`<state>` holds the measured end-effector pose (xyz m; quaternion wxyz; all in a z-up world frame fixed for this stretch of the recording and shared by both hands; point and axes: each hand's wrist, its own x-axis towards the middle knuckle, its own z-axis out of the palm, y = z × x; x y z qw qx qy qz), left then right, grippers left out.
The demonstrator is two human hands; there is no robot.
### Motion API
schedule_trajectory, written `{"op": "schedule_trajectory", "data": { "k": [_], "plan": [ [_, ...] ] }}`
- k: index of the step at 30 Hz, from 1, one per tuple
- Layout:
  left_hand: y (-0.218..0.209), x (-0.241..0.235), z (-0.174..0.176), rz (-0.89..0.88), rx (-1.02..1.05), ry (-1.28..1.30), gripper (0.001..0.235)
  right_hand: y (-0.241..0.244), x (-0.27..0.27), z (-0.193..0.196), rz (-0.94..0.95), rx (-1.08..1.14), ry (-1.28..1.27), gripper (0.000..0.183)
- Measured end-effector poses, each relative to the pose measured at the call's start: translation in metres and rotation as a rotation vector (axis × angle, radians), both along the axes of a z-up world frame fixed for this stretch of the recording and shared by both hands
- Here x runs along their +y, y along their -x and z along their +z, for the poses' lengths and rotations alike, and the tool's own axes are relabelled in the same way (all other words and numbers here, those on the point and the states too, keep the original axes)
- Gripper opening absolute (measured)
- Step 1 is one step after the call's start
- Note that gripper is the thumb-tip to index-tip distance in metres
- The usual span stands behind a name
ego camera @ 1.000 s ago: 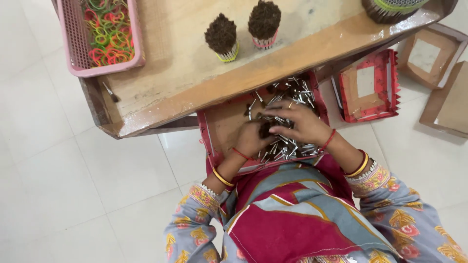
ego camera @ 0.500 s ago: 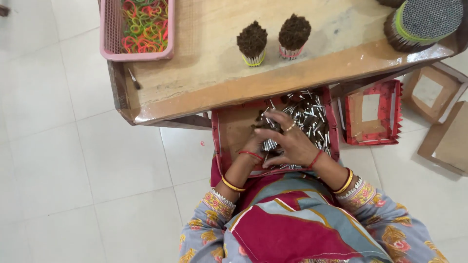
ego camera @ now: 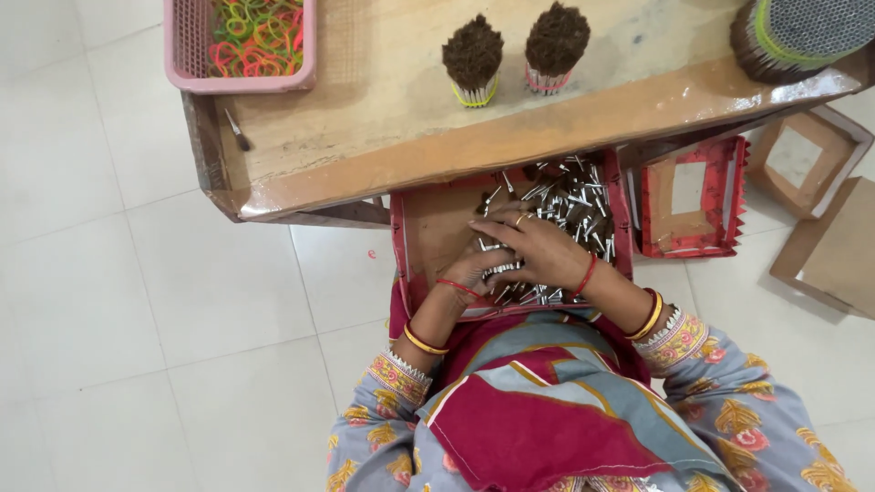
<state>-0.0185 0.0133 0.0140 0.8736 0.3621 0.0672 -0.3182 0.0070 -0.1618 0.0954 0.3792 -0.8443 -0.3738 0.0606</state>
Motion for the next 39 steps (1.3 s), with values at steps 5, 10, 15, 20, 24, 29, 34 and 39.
{"op": "schedule_trajectory", "data": {
  "k": [5, 10, 15, 20, 24, 29, 34, 39],
  "plan": [
    [-0.007, -0.010, 0.009, 0.046, -0.276, -0.127, 0.082, -0.001, -0.018, -0.006, -0.119, 0.346, -0.165, 0.069],
    [-0.009, -0.018, 0.019, 0.167, -0.414, -0.499, 0.095, 0.007, -0.015, -0.004, -0.247, 0.067, -0.300, 0.026],
    [-0.005, -0.016, 0.020, 0.202, -0.548, -0.660, 0.088, 0.011, -0.016, -0.005, -0.297, 0.040, -0.227, 0.027],
    [-0.002, -0.008, -0.029, 0.236, -0.016, 0.029, 0.056, 0.016, -0.023, -0.020, -0.489, 0.088, -0.363, 0.029],
    [0.000, -0.004, -0.059, 0.158, 0.408, 0.179, 0.047, 0.013, -0.008, 0.003, -0.203, -0.188, -0.295, 0.041],
    [0.004, -0.006, -0.034, -0.025, 0.139, 0.050, 0.062, 0.003, -0.004, 0.001, -0.080, -0.009, -0.044, 0.087],
    [0.005, -0.005, -0.028, 0.122, -0.575, -0.505, 0.080, -0.005, -0.019, 0.003, -0.191, 0.211, -0.196, 0.055],
    [-0.003, -0.009, -0.008, 0.151, -0.371, -0.461, 0.072, 0.003, -0.018, -0.015, -0.345, 0.219, -0.281, 0.026]
  ]
}}
